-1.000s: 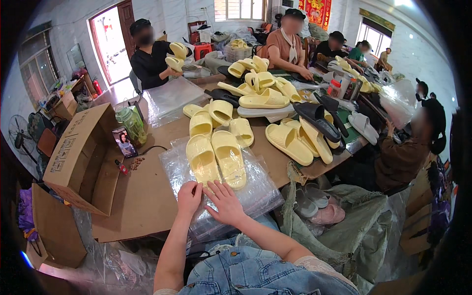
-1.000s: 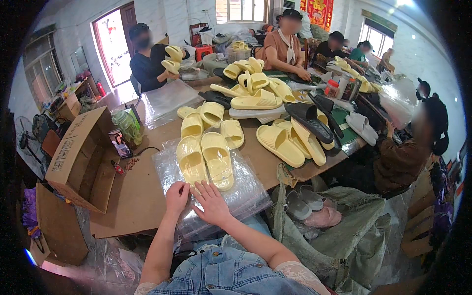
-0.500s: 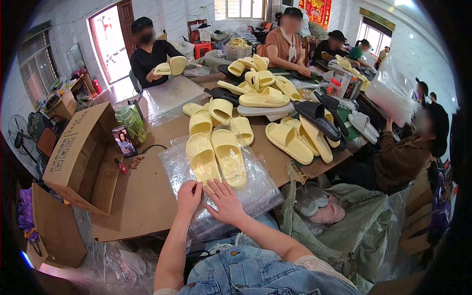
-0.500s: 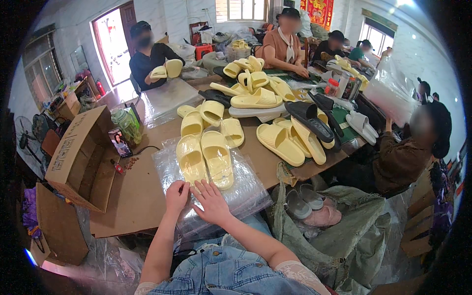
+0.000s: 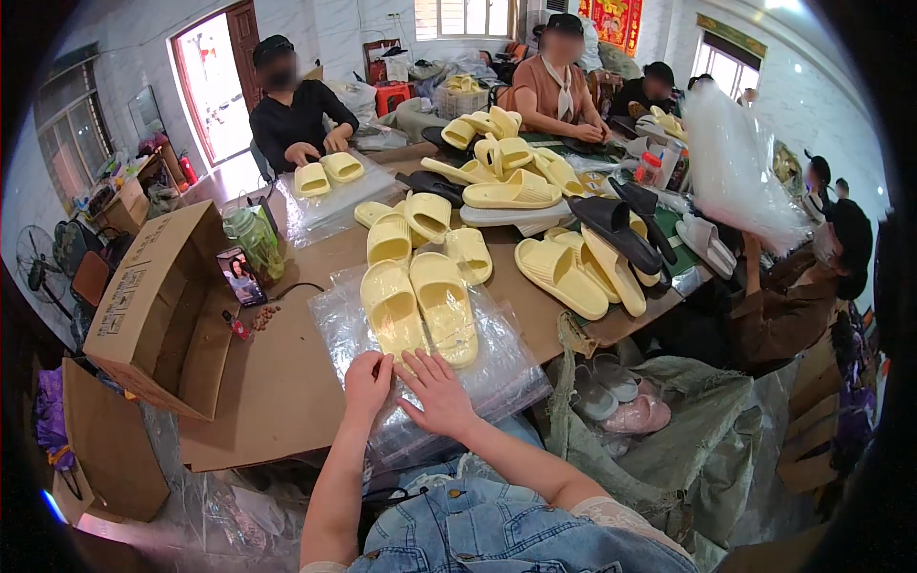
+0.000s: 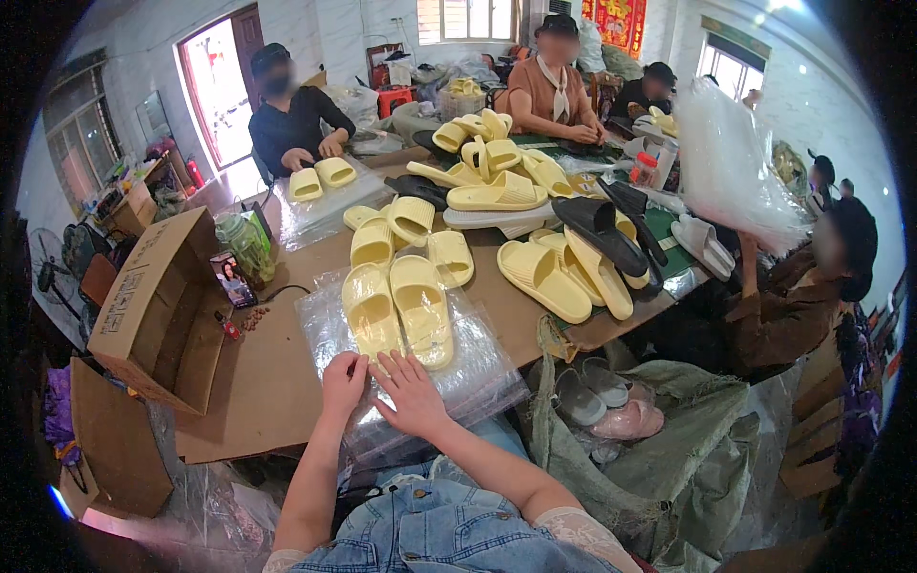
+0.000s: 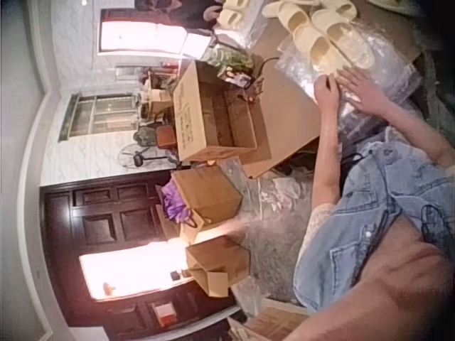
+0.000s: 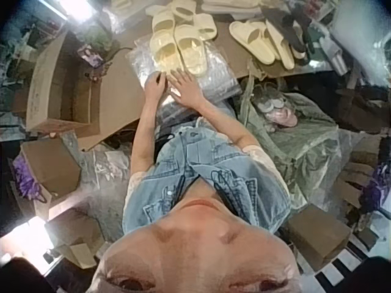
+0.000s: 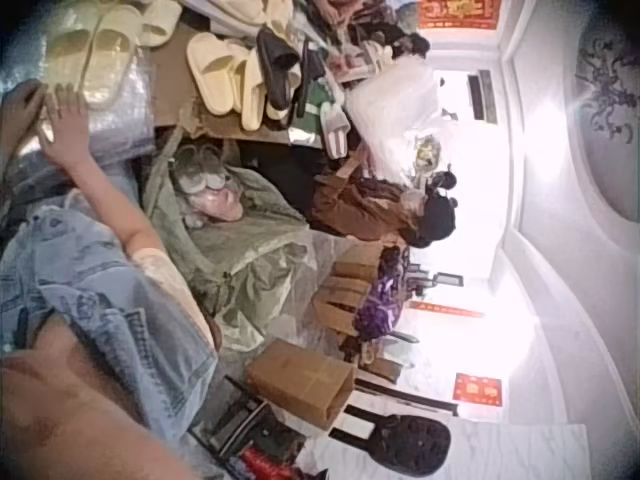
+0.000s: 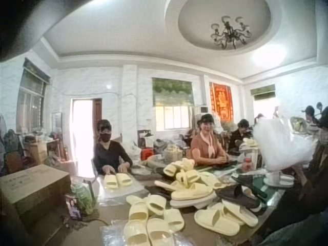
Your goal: The person wraps pairs of yellow and white plastic slippers in clear plastic bags at a factory workstation. They pick up slippers from a pile, place them into bags, and set the packaged items aside.
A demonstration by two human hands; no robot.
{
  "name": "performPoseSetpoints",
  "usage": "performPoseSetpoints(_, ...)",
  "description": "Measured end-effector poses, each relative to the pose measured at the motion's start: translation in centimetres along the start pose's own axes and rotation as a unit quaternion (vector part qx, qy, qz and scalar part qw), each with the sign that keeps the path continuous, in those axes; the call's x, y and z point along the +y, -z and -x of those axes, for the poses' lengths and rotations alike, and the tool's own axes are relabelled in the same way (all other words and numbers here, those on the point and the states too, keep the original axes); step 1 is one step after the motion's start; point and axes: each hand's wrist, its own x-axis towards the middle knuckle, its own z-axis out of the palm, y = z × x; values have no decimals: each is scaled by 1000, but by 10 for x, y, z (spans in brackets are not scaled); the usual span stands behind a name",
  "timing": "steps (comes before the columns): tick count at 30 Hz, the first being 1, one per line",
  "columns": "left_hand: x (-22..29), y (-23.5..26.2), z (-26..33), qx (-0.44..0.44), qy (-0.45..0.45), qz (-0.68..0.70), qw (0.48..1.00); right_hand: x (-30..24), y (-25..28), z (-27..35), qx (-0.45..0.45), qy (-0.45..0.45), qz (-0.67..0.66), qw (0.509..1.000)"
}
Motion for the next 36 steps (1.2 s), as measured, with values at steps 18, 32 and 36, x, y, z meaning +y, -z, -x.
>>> performPoseSetpoints(18, 9, 3, -1, -25, 52, 29, 998, 8, 151, -29, 206, -73, -242, 945)
performPoseSetpoints(32, 104, -19, -24, -51, -252, -17, 966, 233, 340, 89, 449, -339, 196, 803)
performPoseSetpoints(36, 100, -27, -16, -112, -205, -28, 972, 189, 302, 109, 523, -326, -205, 760)
